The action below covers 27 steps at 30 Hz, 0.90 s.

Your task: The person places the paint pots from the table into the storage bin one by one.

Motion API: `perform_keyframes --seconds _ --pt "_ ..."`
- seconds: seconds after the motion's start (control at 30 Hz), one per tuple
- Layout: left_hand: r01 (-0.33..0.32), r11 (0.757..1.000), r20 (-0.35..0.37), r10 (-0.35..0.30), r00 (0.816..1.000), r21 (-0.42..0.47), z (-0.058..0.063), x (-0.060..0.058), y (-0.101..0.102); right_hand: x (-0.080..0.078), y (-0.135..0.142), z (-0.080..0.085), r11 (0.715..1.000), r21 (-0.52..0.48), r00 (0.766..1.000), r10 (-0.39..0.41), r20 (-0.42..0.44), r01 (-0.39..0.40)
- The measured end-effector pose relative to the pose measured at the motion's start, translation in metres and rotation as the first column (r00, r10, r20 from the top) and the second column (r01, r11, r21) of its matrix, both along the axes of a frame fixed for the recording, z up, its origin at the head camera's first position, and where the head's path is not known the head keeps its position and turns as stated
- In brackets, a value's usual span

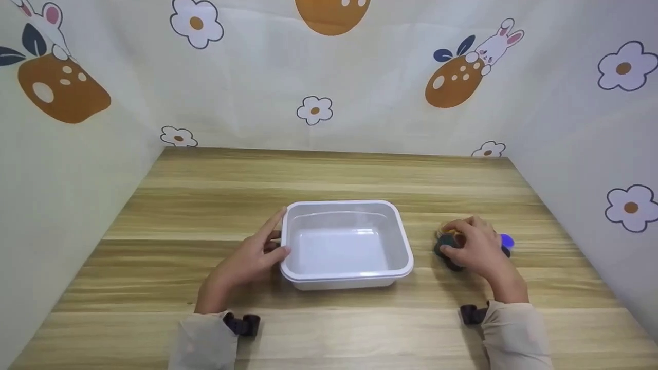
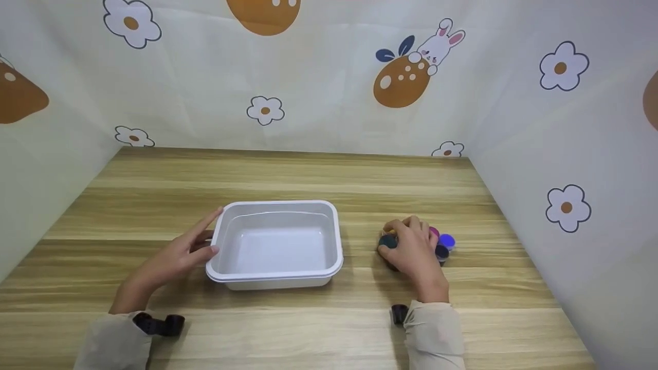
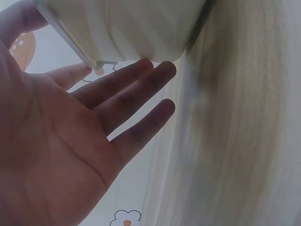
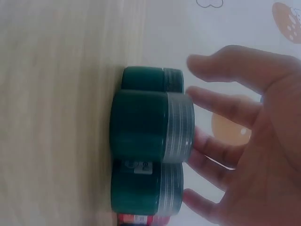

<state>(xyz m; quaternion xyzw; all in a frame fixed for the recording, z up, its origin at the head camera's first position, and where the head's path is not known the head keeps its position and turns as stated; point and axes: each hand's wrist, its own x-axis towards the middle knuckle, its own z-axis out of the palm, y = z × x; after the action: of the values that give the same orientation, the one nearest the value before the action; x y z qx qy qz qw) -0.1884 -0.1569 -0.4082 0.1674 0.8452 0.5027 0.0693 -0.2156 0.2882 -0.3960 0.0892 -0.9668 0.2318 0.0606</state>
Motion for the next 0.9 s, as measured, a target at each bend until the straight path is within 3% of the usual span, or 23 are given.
perform_keyframes --seconds 0.57,0.8,0.9 --pt "-0.006 1.000 0.027 0.006 1.000 0.017 -0.0013 -0.0033 0.0012 -0.0045 0.0055 0.0013 1.000 0.019 0.999 0.013 0.053 -0.014" --pt "0.046 0.998 -0.020 -0.045 0.999 0.042 -0.0031 -0.0034 -0.0008 -0.0044 0.0038 -0.0012 1.000 0.005 0.999 0.025 0.043 -0.025" --pt "0.038 0.999 -0.013 -0.038 0.999 0.037 -0.0041 -0.0020 -0.0018 -0.0040 0.0016 -0.0032 1.000 0.006 0.998 0.022 0.060 -0.022"
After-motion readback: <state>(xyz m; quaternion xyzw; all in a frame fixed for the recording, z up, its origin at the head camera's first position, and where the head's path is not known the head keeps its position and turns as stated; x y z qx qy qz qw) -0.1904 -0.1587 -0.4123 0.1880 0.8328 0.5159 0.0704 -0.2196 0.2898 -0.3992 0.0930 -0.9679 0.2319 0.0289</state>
